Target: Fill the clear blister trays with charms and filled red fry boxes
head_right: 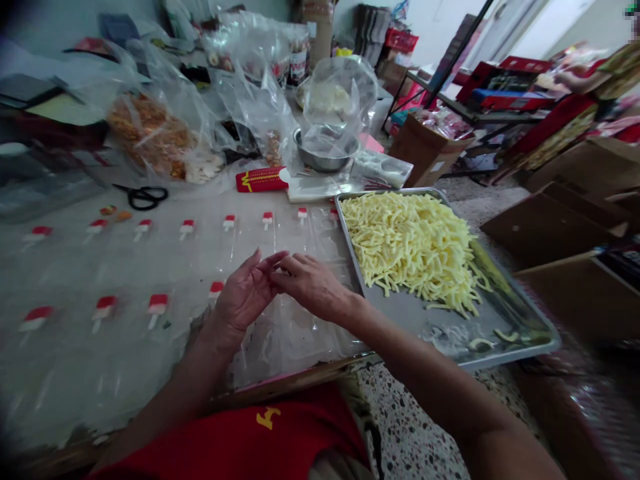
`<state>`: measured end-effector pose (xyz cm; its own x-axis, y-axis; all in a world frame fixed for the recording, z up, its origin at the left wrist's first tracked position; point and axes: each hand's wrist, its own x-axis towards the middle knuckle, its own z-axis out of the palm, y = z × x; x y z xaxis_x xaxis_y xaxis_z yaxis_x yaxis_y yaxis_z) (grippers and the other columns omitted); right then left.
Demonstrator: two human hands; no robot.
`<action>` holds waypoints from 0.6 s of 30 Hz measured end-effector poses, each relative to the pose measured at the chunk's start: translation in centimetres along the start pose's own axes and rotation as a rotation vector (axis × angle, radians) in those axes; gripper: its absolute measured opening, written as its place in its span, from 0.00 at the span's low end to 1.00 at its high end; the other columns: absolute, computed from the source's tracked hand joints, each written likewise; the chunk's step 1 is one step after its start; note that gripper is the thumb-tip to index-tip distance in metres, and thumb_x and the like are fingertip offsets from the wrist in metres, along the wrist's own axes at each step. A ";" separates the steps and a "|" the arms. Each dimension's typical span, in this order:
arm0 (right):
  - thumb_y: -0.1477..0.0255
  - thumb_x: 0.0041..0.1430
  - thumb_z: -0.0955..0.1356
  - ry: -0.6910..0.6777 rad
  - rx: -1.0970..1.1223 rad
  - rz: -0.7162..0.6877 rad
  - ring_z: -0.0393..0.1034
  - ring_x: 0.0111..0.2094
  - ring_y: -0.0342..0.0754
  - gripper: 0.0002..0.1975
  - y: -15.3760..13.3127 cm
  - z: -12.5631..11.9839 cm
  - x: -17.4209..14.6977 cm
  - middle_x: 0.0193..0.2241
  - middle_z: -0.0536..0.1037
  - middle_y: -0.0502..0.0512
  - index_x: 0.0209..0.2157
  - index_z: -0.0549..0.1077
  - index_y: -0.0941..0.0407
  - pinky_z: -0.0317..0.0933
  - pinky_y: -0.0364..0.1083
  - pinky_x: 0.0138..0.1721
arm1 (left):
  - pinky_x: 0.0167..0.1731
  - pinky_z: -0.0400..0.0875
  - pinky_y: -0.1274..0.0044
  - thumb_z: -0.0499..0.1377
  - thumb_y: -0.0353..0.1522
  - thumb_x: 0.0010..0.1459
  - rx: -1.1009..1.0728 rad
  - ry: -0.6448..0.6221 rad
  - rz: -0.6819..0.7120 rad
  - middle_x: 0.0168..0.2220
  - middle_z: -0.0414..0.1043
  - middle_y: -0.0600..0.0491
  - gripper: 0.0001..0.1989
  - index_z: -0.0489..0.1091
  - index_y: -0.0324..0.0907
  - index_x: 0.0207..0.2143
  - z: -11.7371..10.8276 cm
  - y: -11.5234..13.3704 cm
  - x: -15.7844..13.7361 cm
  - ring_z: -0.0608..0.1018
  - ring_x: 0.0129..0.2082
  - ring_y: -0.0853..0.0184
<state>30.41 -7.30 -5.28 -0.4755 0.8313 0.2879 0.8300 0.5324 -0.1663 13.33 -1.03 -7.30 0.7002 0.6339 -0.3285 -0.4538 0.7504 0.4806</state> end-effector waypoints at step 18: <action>0.62 0.58 0.72 0.180 0.620 0.753 0.71 0.23 0.43 0.13 6.1 -5.6 -5.9 0.24 0.80 0.50 0.38 0.84 0.54 0.64 0.43 0.27 | 0.29 0.70 0.77 0.66 0.38 0.56 0.845 0.053 0.213 0.34 0.77 0.51 0.09 0.76 0.42 0.35 5.0 -5.1 5.0 0.78 0.28 0.67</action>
<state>39.89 -9.85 -2.72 0.2074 0.9776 0.0352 0.5739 -0.0925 -0.8137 21.88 -2.64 -7.28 0.6108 0.7685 -0.1908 0.0037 0.2382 0.9712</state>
